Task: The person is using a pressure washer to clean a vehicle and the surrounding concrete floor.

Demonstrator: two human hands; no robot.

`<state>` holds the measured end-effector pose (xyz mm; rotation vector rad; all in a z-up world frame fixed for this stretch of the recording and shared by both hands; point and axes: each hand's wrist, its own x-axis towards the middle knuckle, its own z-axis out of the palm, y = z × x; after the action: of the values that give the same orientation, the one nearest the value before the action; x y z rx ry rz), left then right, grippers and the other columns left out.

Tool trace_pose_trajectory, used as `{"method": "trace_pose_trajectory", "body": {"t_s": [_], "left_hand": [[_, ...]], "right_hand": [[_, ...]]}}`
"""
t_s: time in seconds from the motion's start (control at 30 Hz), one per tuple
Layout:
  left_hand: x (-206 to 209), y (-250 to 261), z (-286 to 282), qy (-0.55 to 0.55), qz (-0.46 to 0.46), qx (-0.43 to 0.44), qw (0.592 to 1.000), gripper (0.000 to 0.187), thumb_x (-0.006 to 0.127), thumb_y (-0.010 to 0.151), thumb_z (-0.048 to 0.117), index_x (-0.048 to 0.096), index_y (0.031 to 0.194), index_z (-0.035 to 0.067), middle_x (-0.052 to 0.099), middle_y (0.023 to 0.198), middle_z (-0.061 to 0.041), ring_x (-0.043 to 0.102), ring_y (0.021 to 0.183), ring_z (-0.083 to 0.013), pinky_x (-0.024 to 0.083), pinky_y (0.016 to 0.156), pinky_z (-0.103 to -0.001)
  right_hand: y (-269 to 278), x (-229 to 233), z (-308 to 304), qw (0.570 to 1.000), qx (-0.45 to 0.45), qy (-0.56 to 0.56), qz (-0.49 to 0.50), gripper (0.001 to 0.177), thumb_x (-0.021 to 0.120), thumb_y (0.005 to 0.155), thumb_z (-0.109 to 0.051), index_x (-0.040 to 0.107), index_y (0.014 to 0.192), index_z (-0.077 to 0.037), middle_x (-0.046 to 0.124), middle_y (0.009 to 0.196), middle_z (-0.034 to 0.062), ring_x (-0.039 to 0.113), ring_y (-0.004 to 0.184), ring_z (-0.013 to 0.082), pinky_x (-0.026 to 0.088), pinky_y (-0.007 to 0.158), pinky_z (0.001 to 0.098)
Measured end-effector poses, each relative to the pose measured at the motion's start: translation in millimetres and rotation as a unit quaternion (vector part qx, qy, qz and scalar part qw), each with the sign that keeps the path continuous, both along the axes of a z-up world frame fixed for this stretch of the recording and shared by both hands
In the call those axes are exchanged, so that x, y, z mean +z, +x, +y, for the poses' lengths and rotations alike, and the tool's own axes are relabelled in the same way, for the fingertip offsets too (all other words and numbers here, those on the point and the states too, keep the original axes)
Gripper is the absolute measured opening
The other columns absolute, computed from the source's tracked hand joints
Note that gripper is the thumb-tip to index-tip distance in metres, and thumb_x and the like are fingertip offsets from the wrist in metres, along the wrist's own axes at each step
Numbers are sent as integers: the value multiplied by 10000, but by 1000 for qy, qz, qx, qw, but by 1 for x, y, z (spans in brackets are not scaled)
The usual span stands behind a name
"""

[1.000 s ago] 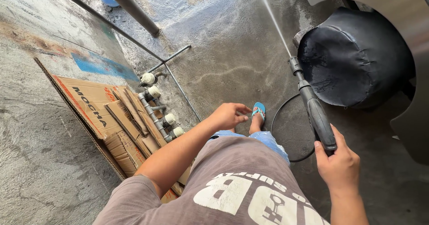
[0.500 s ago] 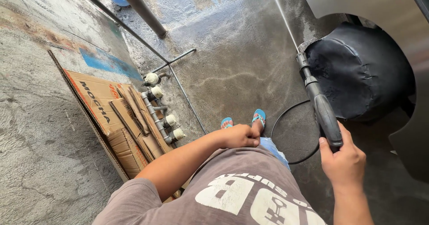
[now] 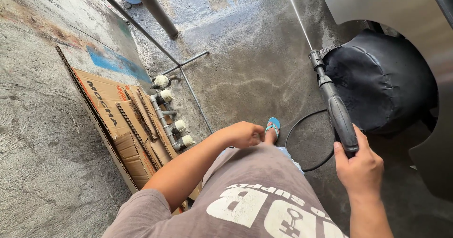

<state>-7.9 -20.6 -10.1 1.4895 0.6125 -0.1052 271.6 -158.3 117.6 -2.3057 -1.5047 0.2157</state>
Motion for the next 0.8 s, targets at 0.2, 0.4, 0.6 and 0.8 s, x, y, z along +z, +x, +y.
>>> {"method": "trace_pose_trajectory", "body": {"t_s": [0.2, 0.4, 0.6, 0.8], "left_hand": [[-71, -13, -28, 215, 186, -164, 945, 446, 617, 844, 149, 703, 1268, 258, 674, 1258, -239, 666, 1160, -365, 507, 1000, -451], [-97, -9, -42, 266, 198, -267, 905, 497, 668, 824, 125, 717, 1290, 291, 430, 1446, -378, 369, 1402, -528, 267, 1173, -491], [-94, -6, -41, 242, 201, -278, 908, 446, 613, 849, 153, 736, 1257, 286, 659, 1327, -201, 532, 1330, -451, 341, 1197, -470], [-93, -6, -41, 241, 197, -278, 909, 407, 606, 857, 168, 755, 1217, 285, 699, 1281, -144, 586, 1281, -401, 383, 1167, -462]], "right_hand": [[-4, 4, 6, 1000, 14, 15, 6, 592, 767, 912, -220, 615, 1473, -109, 729, 1041, 222, 729, 922, 384, 578, 815, 444], [-9, 7, 12, 999, 34, 37, 10, 577, 767, 911, -203, 614, 1456, -95, 730, 1076, 220, 730, 944, 386, 581, 819, 442], [-13, 11, 13, 998, 38, 36, 22, 575, 770, 906, -193, 619, 1452, -92, 731, 1083, 220, 731, 957, 388, 582, 827, 441], [-9, 7, 11, 998, 41, 52, 21, 576, 766, 917, -189, 605, 1458, -75, 725, 1121, 228, 731, 977, 381, 583, 846, 431]]}}
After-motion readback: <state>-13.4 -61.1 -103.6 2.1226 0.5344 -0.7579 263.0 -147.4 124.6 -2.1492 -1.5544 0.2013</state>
